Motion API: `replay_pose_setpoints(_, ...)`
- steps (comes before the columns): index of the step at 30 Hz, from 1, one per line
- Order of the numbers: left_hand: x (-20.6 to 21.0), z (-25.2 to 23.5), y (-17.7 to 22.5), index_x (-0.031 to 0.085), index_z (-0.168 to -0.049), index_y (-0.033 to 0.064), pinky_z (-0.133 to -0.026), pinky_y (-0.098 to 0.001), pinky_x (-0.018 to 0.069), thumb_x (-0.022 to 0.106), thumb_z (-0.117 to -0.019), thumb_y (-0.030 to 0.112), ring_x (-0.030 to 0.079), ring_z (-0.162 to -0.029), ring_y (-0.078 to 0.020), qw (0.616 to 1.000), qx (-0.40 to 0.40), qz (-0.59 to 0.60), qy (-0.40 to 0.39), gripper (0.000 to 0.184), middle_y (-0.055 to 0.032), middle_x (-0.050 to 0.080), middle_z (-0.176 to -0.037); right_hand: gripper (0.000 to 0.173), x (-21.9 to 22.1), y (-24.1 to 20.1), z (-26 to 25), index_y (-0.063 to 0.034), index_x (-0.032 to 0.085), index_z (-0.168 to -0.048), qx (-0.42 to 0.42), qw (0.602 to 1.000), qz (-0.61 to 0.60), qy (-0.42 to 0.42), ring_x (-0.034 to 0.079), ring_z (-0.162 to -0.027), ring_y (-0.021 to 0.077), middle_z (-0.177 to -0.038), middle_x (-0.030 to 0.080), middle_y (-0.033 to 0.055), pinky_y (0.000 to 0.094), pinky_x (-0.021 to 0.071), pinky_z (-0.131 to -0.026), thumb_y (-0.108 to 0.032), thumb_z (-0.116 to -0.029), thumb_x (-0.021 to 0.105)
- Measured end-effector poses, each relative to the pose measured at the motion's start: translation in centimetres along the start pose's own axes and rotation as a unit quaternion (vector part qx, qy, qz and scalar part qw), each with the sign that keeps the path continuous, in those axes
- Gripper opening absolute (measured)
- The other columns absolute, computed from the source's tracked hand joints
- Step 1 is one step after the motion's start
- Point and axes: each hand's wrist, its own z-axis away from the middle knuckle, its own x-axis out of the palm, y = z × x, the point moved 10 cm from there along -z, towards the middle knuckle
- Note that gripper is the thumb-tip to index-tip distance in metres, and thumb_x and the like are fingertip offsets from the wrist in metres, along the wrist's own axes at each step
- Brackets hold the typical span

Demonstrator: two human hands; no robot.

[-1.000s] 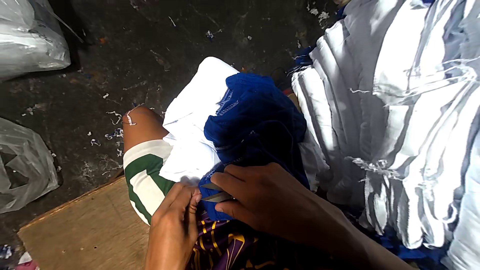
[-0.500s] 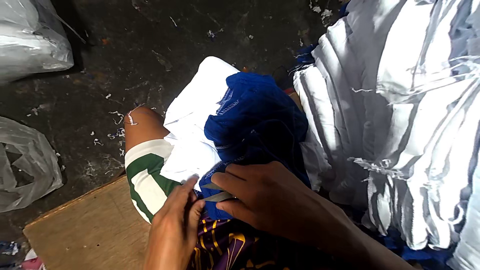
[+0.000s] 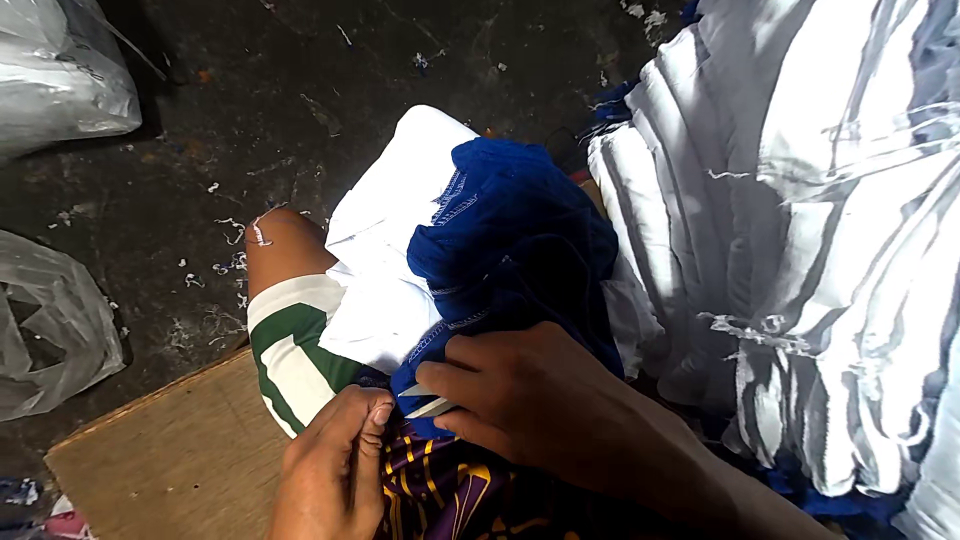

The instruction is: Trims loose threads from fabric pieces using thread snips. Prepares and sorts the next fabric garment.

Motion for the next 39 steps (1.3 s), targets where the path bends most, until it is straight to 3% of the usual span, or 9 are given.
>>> replay_pose_setpoints(10,-1.2,0.2,0.8,0.069,-0.096,0.0014,-0.070,-0.0147,0.0516,0.050,-0.1070,0.019,0.061,-0.075,0.0004,0.998,0.003,0.063,-0.015,0.029,-0.0030,0.066,-0.082,0.021,0.1,-0.3,0.1,-0.0174,0.072,-0.090,0.016,0.999,0.037,0.034,0.056,-0.056,0.0108,-0.068,0.057,-0.0032,0.0248,0.0399,-0.043,-0.029,-0.0996,0.058)
replay_pose_setpoints(14,-5.0,-0.2,-1.1,0.069,-0.105,0.0250,-0.072,-0.0159,0.0544,0.050,-0.1074,0.035,0.064,-0.078,0.0043,0.989,0.003,0.139,0.048,0.022,0.0149,0.068,-0.089,0.023,-0.2,0.2,0.1,-0.0183,0.074,-0.096,0.026,0.999,0.019,0.035,0.057,-0.057,0.0099,-0.070,0.057,-0.0039,0.0247,0.0408,-0.044,-0.034,-0.0996,0.057)
replay_pose_setpoints(16,-6.9,-0.3,-2.1,0.062,-0.120,0.0135,-0.072,-0.0231,0.0573,0.051,-0.1076,0.030,0.066,-0.083,-0.0039,0.993,-0.016,0.037,0.113,0.023,0.0029,0.068,-0.106,0.024,-0.1,0.3,0.2,-0.0183,0.074,-0.101,0.030,0.999,0.013,0.027,0.057,-0.058,0.0097,-0.073,0.058,-0.0039,0.0249,0.0418,-0.045,-0.037,-0.0987,0.058)
replay_pose_setpoints(18,-6.4,-0.5,-2.6,0.043,-0.144,-0.0081,-0.082,-0.0440,0.0569,0.053,-0.1035,0.023,0.066,-0.100,-0.0294,0.990,-0.052,-0.109,0.070,0.052,-0.0286,0.054,-0.135,0.028,-0.3,0.5,0.2,-0.0171,0.073,-0.104,0.034,0.999,0.006,0.032,0.058,-0.058,0.0095,-0.075,0.059,-0.0036,0.0251,0.0426,-0.044,-0.039,-0.0991,0.057)
replay_pose_setpoints(21,-3.0,-1.1,-1.7,0.053,-0.140,-0.0077,-0.088,-0.0570,0.0554,0.059,-0.0989,0.024,0.065,-0.110,-0.0439,0.984,-0.005,-0.177,0.015,0.053,-0.0318,0.058,-0.133,0.032,-1.2,1.0,-0.1,-0.0144,0.071,-0.102,0.047,0.997,-0.006,0.056,0.058,-0.058,0.0085,-0.075,0.060,-0.0032,0.0241,0.0440,-0.045,-0.040,-0.1020,0.052)
replay_pose_setpoints(26,2.0,-1.2,0.7,0.071,-0.123,0.0105,-0.091,-0.0519,0.0507,0.050,-0.0992,0.025,0.063,-0.112,-0.0366,0.973,0.117,-0.195,0.044,0.035,-0.0159,0.067,-0.125,0.030,-0.9,0.8,0.3,-0.0083,0.068,-0.113,0.084,0.985,-0.144,0.036,0.062,-0.065,0.0109,-0.076,0.063,0.0003,0.0255,0.0519,-0.057,-0.026,-0.1082,0.044)
replay_pose_setpoints(30,0.8,-1.5,1.4,0.073,-0.106,0.0081,-0.096,-0.0303,0.0501,0.048,-0.1050,0.028,0.063,-0.111,-0.0174,0.983,0.133,-0.094,0.087,0.032,-0.0090,0.070,-0.112,0.040,0.0,-0.1,0.9,-0.0019,0.067,-0.106,0.092,0.972,-0.202,0.076,0.060,-0.064,0.0129,-0.079,0.064,0.0069,0.0240,0.0521,-0.057,-0.041,-0.1016,0.059)
replay_pose_setpoints(33,0.0,-2.0,1.0,0.072,-0.099,0.0111,-0.086,-0.0147,0.0537,0.056,-0.1029,0.028,0.064,-0.101,0.0005,0.992,0.084,0.039,0.086,0.024,0.0013,0.070,-0.104,0.045,0.2,-0.5,1.2,-0.0031,0.063,-0.105,0.086,0.973,-0.170,0.128,0.054,-0.062,0.0084,-0.082,0.060,0.0058,0.0173,0.0474,-0.054,-0.047,-0.0950,0.067)
replay_pose_setpoints(39,0.7,-3.0,1.4,0.070,-0.094,0.0159,-0.071,-0.0126,0.0556,0.064,-0.1001,0.033,0.065,-0.083,0.0021,0.985,0.052,0.156,0.046,0.019,0.0084,0.068,-0.096,0.008,-1.5,0.3,1.8,-0.0072,0.069,-0.093,0.125,0.957,-0.090,0.245,0.054,-0.060,0.0011,-0.079,0.064,0.0006,0.0112,0.0451,-0.054,-0.013,-0.0908,0.064)
